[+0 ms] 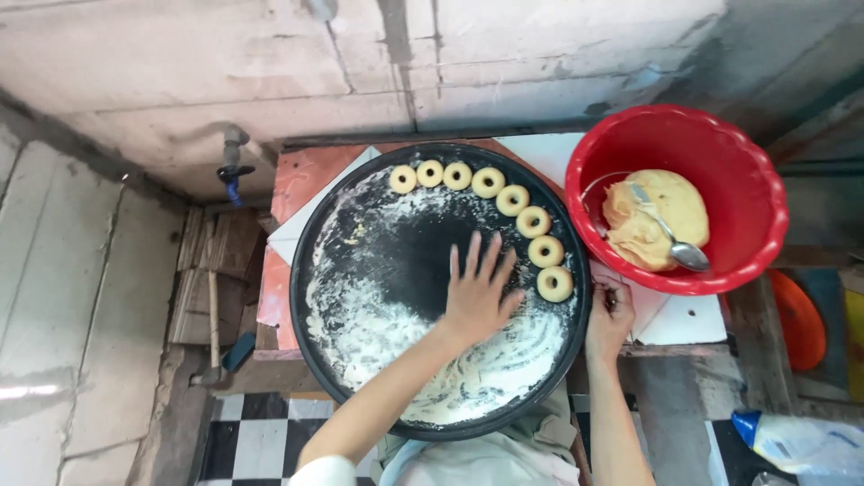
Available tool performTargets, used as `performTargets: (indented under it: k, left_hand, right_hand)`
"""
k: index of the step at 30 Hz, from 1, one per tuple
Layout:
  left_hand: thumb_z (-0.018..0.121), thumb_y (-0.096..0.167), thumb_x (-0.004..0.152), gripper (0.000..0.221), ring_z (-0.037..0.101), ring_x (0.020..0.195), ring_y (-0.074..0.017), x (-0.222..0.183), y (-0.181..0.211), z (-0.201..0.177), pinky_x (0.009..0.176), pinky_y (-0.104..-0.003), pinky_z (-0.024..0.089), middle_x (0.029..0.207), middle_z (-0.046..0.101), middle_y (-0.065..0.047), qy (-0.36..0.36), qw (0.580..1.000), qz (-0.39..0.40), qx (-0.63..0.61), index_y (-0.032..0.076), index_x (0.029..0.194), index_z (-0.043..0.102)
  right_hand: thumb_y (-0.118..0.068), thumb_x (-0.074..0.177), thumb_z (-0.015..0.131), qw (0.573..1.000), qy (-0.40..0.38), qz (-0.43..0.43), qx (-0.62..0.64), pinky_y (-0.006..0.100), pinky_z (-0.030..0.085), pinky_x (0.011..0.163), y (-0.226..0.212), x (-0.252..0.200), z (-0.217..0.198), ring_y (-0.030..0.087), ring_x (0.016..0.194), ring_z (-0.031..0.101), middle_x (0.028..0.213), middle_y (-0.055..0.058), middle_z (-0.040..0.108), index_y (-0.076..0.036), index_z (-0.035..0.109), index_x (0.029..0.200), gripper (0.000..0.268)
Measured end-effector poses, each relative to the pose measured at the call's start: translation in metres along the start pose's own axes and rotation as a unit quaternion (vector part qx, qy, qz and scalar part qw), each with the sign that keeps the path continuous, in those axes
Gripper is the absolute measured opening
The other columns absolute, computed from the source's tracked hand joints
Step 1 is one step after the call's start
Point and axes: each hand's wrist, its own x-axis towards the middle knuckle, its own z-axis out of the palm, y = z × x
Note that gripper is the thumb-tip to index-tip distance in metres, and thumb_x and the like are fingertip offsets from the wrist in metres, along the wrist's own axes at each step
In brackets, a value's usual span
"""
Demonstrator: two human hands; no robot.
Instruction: A person is manually shaping dough into donut rings and arranging them on a floured tray in a bakery production area.
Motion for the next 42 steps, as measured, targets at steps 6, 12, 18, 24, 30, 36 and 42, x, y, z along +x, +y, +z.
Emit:
performTargets:
  k: [6, 12, 18, 24, 30, 36, 42]
  left_hand:
    - [0.047, 0.056, 0.1, 0.072, 0.022, 0.151, -0.0467, 0.012, -0.083, -0.028, 0.119, -0.067, 0.008, 0.163, 0.032, -0.022, 0.024, 0.983, -0.146, 0.107, 0.01, 0.155, 0.042]
    - [0.055, 0.017, 0.09, 0.072, 0.016, 0.15, -0.0523, -0.06, -0.037, -0.059, 0.116, -0.065, 0.025, 0.163, 0.019, -0.032, -0.148, 0.983, -0.106, 0.004, -0.003, 0.155, 0.03]
    - [0.042, 0.057, 0.101, 0.074, 0.01, 0.155, -0.047, 0.007, -0.01, 0.013, 0.12, -0.068, 0.002, 0.164, 0.024, -0.027, 0.011, 1.0, -0.012, -0.022, 0.005, 0.153, 0.041]
    - [0.048, 0.059, 0.099, 0.073, 0.018, 0.152, -0.0468, 0.015, -0.099, -0.026, 0.119, -0.067, 0.009, 0.163, 0.029, -0.023, 0.011, 0.981, -0.172, 0.085, 0.013, 0.155, 0.043]
    - [0.058, 0.03, 0.089, 0.069, 0.002, 0.151, -0.0529, -0.029, -0.007, -0.107, 0.113, -0.076, 0.01, 0.168, 0.012, -0.017, -0.268, 0.951, -0.148, -0.029, 0.026, 0.155, 0.04]
    - [0.017, 0.073, 0.098, 0.081, 0.004, 0.156, -0.0441, 0.03, -0.007, 0.004, 0.121, -0.069, -0.001, 0.169, 0.015, -0.018, -0.007, 0.999, -0.036, -0.006, 0.022, 0.16, 0.028]
    - [0.035, 0.055, 0.104, 0.071, -0.005, 0.154, -0.0461, 0.007, -0.079, -0.07, 0.121, -0.065, -0.002, 0.17, 0.011, -0.02, -0.126, 0.961, -0.243, 0.028, 0.017, 0.163, 0.024]
  right_hand:
    - [0.0, 0.102, 0.059, 1.0, -0.012, -0.009, -0.007, 0.026, 0.045, 0.066, 0.012, 0.006, 0.0, 0.013, 0.073, 0.051, 0.082, 0.006, 0.059, -0.012, 0.07, 0.109, 0.017]
    - [0.001, 0.105, 0.06, 0.999, -0.027, -0.018, -0.012, 0.027, 0.045, 0.066, 0.02, 0.009, -0.004, 0.014, 0.075, 0.052, 0.084, 0.007, 0.06, -0.011, 0.069, 0.11, 0.015]
    - [-0.001, 0.104, 0.06, 1.0, -0.006, -0.005, -0.006, 0.026, 0.045, 0.064, 0.01, 0.002, -0.002, 0.012, 0.072, 0.05, 0.081, 0.004, 0.058, -0.012, 0.07, 0.112, 0.017]
    - [-0.001, 0.104, 0.061, 1.0, -0.011, -0.011, -0.014, 0.025, 0.044, 0.061, 0.005, 0.002, -0.001, 0.012, 0.07, 0.051, 0.08, 0.005, 0.056, -0.01, 0.07, 0.111, 0.014]
    - [0.0, 0.106, 0.059, 1.0, -0.026, -0.006, -0.008, 0.025, 0.041, 0.062, 0.012, 0.008, -0.001, 0.012, 0.072, 0.048, 0.081, 0.004, 0.055, -0.01, 0.067, 0.107, 0.013]
    - [-0.002, 0.105, 0.061, 1.0, -0.012, -0.001, -0.022, 0.025, 0.041, 0.061, 0.004, 0.002, 0.0, 0.012, 0.07, 0.05, 0.081, 0.004, 0.058, -0.012, 0.069, 0.111, 0.014]
    - [0.001, 0.104, 0.06, 1.0, -0.014, -0.017, -0.014, 0.026, 0.043, 0.065, 0.02, 0.004, -0.003, 0.014, 0.073, 0.052, 0.082, 0.006, 0.059, -0.01, 0.069, 0.11, 0.016]
